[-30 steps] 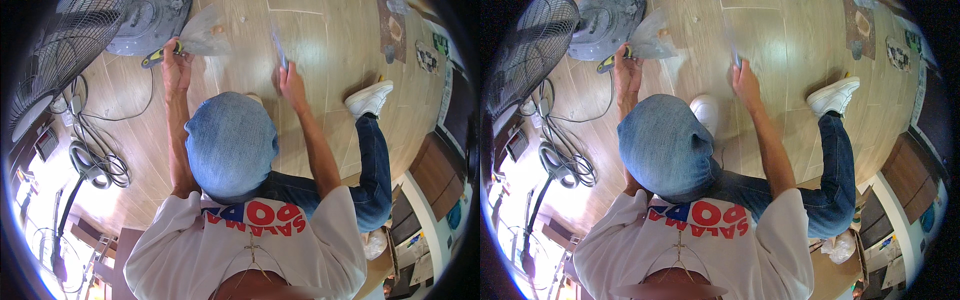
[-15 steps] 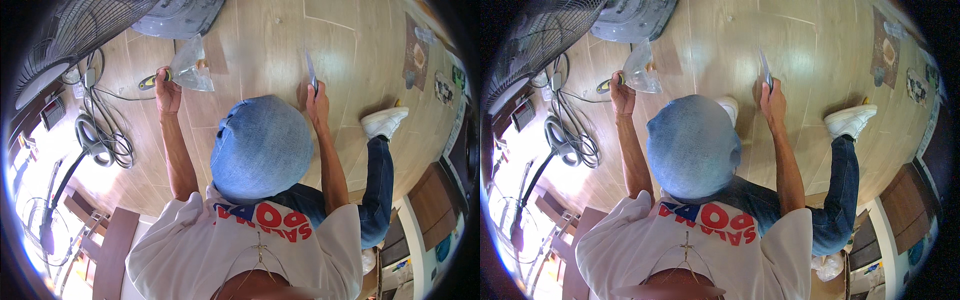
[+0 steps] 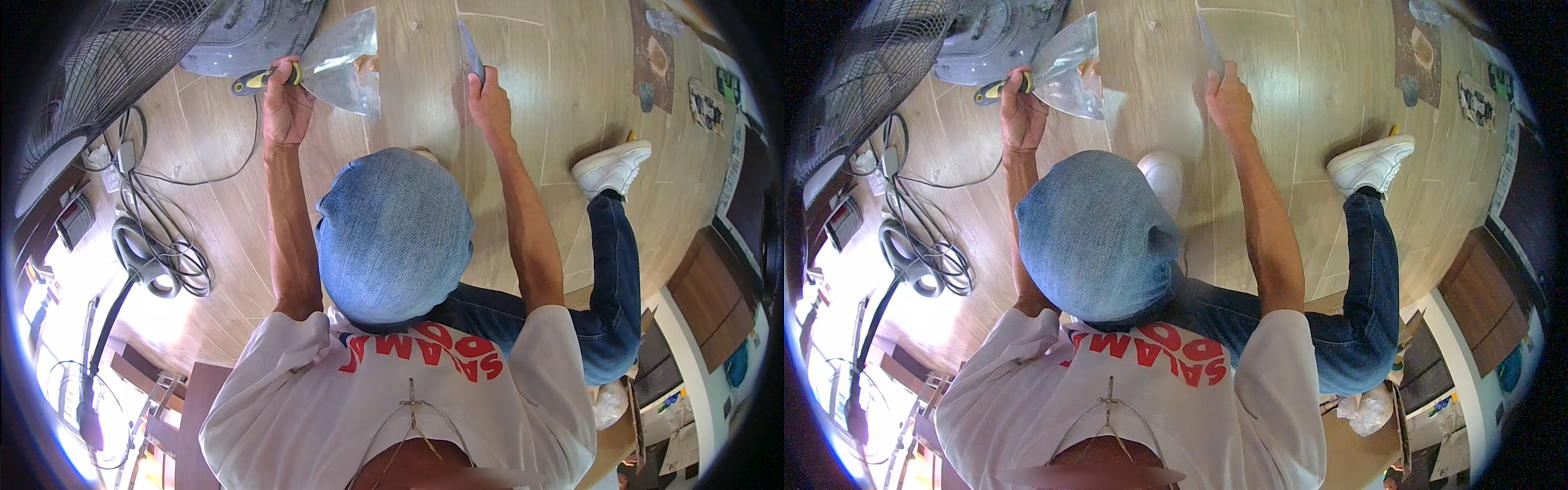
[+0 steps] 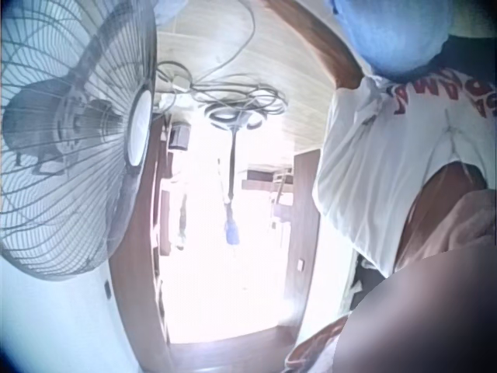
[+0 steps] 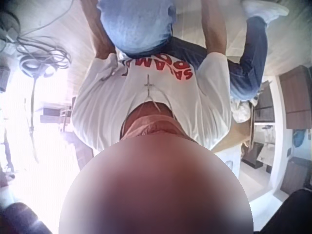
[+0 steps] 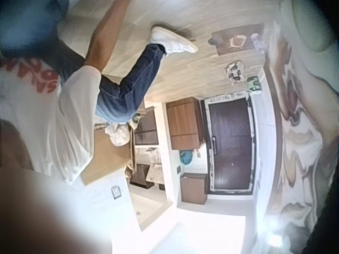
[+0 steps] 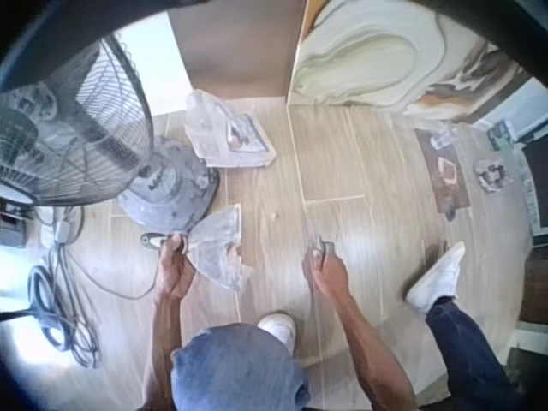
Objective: The person is applying grout to the gaps between floor tiles. They use a trowel to scoop grout and a smaller tool to push it into the joints, then wipe the excess with a sponge.
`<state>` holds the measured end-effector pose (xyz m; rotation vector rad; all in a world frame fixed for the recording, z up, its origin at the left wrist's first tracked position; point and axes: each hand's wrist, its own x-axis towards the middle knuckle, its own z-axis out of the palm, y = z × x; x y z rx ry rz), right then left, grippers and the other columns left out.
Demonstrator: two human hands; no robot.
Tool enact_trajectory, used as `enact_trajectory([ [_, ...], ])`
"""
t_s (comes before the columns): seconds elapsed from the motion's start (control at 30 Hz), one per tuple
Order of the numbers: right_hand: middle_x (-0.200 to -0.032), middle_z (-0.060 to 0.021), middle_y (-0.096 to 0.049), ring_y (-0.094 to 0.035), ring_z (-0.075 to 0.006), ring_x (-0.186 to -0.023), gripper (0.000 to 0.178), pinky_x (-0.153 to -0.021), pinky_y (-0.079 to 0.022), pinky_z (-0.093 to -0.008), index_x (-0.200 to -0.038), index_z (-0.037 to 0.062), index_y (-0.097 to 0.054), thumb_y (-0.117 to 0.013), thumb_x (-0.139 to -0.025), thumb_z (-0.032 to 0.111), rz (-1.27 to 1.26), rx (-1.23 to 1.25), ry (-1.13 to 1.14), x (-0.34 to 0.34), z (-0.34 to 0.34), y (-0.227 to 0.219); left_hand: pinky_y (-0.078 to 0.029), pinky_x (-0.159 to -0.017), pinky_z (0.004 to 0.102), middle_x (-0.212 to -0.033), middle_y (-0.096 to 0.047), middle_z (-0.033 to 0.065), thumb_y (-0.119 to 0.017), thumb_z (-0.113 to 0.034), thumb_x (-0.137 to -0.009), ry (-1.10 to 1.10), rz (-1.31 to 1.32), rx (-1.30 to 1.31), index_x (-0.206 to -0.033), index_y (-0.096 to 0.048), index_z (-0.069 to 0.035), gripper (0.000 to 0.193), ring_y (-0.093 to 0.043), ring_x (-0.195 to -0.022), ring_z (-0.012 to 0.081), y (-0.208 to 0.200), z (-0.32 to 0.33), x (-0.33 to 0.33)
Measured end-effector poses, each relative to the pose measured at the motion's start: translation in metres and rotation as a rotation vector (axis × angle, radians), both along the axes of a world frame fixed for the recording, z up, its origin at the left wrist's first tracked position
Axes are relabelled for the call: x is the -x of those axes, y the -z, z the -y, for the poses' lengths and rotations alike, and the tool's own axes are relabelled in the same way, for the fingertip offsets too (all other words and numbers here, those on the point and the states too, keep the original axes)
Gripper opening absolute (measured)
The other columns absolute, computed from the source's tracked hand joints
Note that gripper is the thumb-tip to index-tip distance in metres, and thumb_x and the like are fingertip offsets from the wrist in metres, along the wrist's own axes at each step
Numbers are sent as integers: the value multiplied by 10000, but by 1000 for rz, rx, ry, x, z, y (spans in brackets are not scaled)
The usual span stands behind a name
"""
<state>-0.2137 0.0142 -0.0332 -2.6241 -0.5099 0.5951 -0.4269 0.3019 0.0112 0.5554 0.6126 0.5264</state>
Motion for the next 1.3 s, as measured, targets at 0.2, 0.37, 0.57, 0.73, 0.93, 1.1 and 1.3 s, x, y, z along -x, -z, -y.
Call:
enact_trajectory([
  [0.2,-879,-299,-694,-683,-500,-835,401,-730,-521,-597,-1246,44,-501,-478,-1065,401,-89,-12,27,54,47,-12,-562,-910,377,-1065,-681,6,-652,-238,-1012,-13,-35,38,-1099,-692,-104,165,-661,-1011,154,14,1,7],
  [0.37,-904,-299,-698,-686,-495,-837,428,-736,-526,-597,-1272,22,-493,-494,-1056,391,-29,-47,-9,19,33,-21,-571,-880,356,-1005,-682,-12,-653,-225,-1011,10,-84,39,-1082,-693,-116,136,-675,-960,147,11,13,1],
  [0.57,-887,-300,-702,-680,-512,-838,430,-738,-541,-590,-1265,20,-486,-527,-1037,383,-2,52,-56,-10,-3,-4,-588,-811,353,-1023,-675,-8,-647,-226,-1014,11,-21,57,-1087,-691,-121,135,-678,-931,145,13,14,-9],
  [0.73,-854,-287,-696,-678,-504,-804,390,-707,-527,-588,-1243,44,-497,-507,-1056,387,-82,19,-35,27,33,-12,-579,-814,341,-1023,-674,-8,-648,-227,-1015,-2,-21,38,-1100,-685,-121,141,-675,-934,140,15,9,-6],
  [0.93,-854,-297,-694,-674,-516,-800,376,-711,-526,-603,-1235,48,-499,-501,-1051,377,-30,-63,-29,30,44,-15,-578,-821,338,-1024,-677,-4,-649,-226,-1014,-22,-62,70,-1098,-684,-127,134,-676,-941,144,24,9,-2],
  [1.1,-855,-290,-700,-683,-511,-807,375,-718,-530,-595,-1232,53,-505,-504,-1039,375,-3,-5,-32,-10,4,-8,-572,-870,346,-1060,-693,2,-646,-225,-1018,61,-13,91,-1092,-691,-120,135,-678,-986,152,26,15,-4],
  [1.3,-867,-287,-703,-689,-506,-827,371,-733,-530,-587,-1233,61,-513,-493,-1047,381,19,-18,-22,-8,-8,2,-592,-933,364,-1100,-731,21,-634,-217,-1028,26,8,133,-1075,-712,-102,147,-705,-1030,177,31,18,-2],
])
